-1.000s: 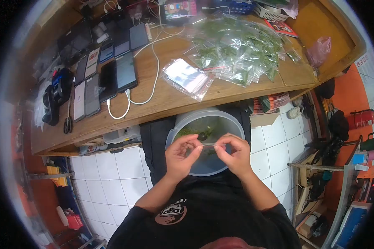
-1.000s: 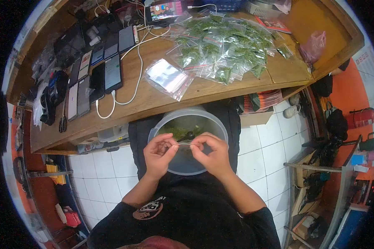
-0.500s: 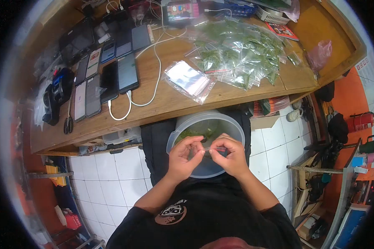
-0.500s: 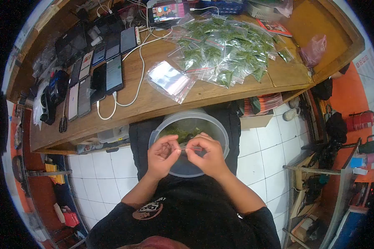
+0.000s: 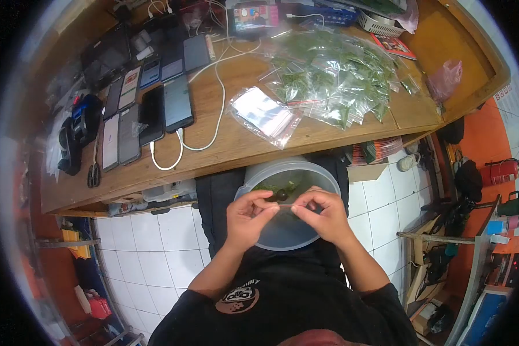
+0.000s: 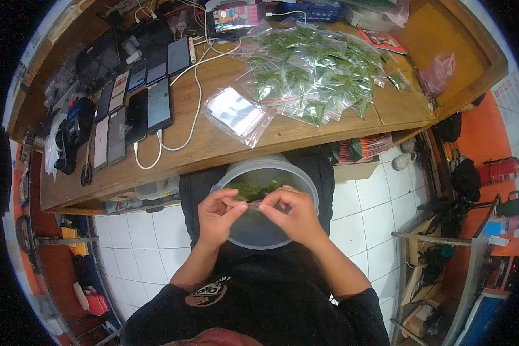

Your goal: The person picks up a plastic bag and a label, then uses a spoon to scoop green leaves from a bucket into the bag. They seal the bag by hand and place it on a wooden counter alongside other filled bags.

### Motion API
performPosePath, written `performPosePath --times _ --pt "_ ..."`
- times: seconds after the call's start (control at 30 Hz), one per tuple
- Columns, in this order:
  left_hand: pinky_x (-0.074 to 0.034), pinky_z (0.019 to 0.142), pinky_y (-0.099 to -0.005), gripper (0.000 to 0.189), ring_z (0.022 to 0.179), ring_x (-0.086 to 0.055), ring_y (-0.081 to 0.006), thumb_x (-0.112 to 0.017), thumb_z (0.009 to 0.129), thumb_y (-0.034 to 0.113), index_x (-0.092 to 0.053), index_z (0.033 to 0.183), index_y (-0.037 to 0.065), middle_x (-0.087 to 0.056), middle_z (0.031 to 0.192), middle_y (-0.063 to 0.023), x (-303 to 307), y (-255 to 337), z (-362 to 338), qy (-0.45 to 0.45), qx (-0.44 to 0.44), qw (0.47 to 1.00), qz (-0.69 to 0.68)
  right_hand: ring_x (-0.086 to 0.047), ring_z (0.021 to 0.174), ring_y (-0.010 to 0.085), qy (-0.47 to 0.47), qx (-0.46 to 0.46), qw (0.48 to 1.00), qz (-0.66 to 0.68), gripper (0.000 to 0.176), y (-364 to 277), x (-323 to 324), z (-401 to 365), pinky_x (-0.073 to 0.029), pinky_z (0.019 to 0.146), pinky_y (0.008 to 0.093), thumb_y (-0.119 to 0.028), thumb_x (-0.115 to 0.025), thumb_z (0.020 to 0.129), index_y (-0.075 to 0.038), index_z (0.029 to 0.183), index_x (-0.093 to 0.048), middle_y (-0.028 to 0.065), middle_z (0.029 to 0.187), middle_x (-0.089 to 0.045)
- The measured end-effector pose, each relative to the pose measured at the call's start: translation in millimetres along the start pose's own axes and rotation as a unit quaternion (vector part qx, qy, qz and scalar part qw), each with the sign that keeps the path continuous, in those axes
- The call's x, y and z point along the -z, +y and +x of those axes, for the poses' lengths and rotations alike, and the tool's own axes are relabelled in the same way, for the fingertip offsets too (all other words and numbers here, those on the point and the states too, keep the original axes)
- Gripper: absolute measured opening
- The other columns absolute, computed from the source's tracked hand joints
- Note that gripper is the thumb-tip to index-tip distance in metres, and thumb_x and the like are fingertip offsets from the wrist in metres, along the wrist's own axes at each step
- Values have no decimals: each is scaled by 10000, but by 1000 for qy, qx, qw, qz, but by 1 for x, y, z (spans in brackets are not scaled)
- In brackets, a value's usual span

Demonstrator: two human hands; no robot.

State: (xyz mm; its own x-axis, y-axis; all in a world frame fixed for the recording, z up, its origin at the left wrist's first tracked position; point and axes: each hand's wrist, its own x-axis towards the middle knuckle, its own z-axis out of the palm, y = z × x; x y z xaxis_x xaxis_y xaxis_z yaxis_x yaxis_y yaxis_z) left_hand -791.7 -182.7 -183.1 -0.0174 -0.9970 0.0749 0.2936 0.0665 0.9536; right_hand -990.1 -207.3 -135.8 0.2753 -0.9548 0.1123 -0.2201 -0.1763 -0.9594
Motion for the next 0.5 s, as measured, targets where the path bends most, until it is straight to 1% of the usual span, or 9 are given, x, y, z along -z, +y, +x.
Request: performPosePath --times 0.07,0.13,0.17,0.2,0.27,0.33,0.4,0.43,0.5 --pt "-430 667 -199 366 714 -546 -41 -695 853 -17 -614 1209 -13 -683 859 -9 0 8 2 -11 9 1000 -1 -493 655 106 -7 17 1000 -2 98 0 7 2 -396 593 252 -69 -758 790 -19 838 -690 8 729 -638" --pt "-445 683 -206 413 747 -561 -58 -684 854 -26 -578 1253 -19 -680 908 -41 -1 26 7 -34 15 999 32 -491 616 96 -61 -112 990 58 90 -9 15 2 -386 565 230 -82 -735 833 -13 858 -683 3 737 -638" --pt "-460 699 -212 460 779 -576 -75 -673 856 -36 -541 1297 -26 -677 958 -74 -1 36 11 -57 22 996 67 -491 616 96 -61 -112 990 57 90 -12 22 4 -386 565 230 -82 -735 833 -13 858 -683 3 737 -638" --pt "-460 699 -212 460 779 -576 -75 -673 856 -36 -541 1297 -26 -677 958 -74 -2 46 17 -57 22 996 68 -519 615 93 -109 -149 978 92 84 -14 32 8 -403 558 224 -86 -714 858 -14 878 -673 12 741 -642" --pt "-451 692 -204 513 793 -544 -67 -671 839 -23 -515 1328 -37 -653 1051 -78 -3 63 38 -44 -73 976 201 -547 615 89 -158 -187 961 129 81 -25 47 16 -419 551 218 -90 -692 883 -16 897 -664 21 745 -645" --pt "-428 674 -190 483 805 -513 -55 -678 821 -6 -562 1290 -9 -624 1075 -55 -3 68 61 -27 -120 966 227 -627 678 116 -10 -113 966 231 103 -37 60 28 -491 574 246 -74 -656 904 -19 988 -630 80 794 -662" --pt "-448 691 -247 384 782 -558 -127 -703 819 50 -626 1195 25 -635 982 -61 -9 74 88 24 -160 931 326 -668 721 166 145 -35 930 336 177 -39 67 39 -552 605 298 -68 -645 906 -7 1065 -595 138 898 -672" --pt "-448 691 -247 384 782 -558 -127 -703 819 50 -626 1195 25 -635 982 -61 -11 73 105 24 -162 931 326 -676 743 199 209 -23 926 312 246 -39 70 43 -575 654 322 -75 -640 910 11 1124 -557 171 994 -661" --pt "-463 731 -340 279 770 -581 -244 -728 799 117 -673 1059 34 -637 937 -105 -10 64 138 58 -316 807 495 -677 760 205 226 -32 919 322 257 -31 73 41 -579 672 327 -88 -638 914 15 1132 -549 173 1019 -658"
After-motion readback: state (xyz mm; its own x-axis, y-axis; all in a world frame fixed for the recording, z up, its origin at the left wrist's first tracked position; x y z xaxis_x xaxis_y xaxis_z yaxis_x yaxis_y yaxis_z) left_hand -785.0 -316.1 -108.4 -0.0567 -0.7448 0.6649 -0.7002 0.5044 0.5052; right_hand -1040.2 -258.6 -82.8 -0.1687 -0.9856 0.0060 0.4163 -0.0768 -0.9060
